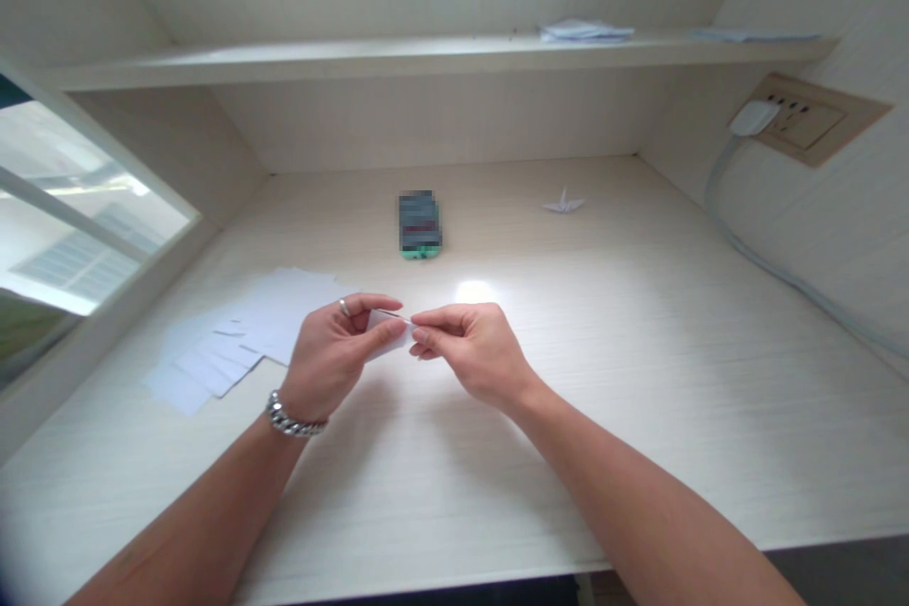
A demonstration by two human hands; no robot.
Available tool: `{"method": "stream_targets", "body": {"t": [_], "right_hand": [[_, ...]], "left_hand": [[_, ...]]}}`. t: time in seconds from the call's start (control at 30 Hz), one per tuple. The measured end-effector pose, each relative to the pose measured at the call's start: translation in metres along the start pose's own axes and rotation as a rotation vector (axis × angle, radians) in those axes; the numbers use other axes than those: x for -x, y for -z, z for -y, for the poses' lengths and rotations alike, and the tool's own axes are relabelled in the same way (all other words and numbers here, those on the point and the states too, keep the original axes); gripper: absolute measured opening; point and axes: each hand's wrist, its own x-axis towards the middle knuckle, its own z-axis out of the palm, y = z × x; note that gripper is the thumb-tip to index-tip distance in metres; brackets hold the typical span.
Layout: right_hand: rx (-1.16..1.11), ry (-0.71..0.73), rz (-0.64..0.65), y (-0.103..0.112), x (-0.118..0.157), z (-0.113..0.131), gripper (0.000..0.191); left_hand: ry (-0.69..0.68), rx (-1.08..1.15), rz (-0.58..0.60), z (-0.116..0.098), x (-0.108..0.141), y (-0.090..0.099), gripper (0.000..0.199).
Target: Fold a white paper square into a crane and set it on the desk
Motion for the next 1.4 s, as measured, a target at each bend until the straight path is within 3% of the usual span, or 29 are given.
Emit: {"method": "stream_targets", "body": {"t": [0.27,0.63,1.17,1.4], "right_hand": [[-0.131,-0.236,0.145,0.016,-0.004,0.011,0.04],[0.005,-0.202,0.079,0.006,-0.003,0.007,0.025],[0.065,-0.172,0.069,0.004,-0.002,0.008,0.026],[0.06,-0.175,0.045,0.002,-0.001,0.007,0.026]], "left_hand": [[0.044,-0.056,-0.006,-0.003,0.0,0.001,0.023],[0.066,-0.137,0.02,-0.003,0.001,-0.001,0.021],[0.086,-0.103,0.04,-0.004,0.0,-0.001,0.019],[0.079,-0.116,-0.011,-0.003,0.001,-0.002,0.021]]}}
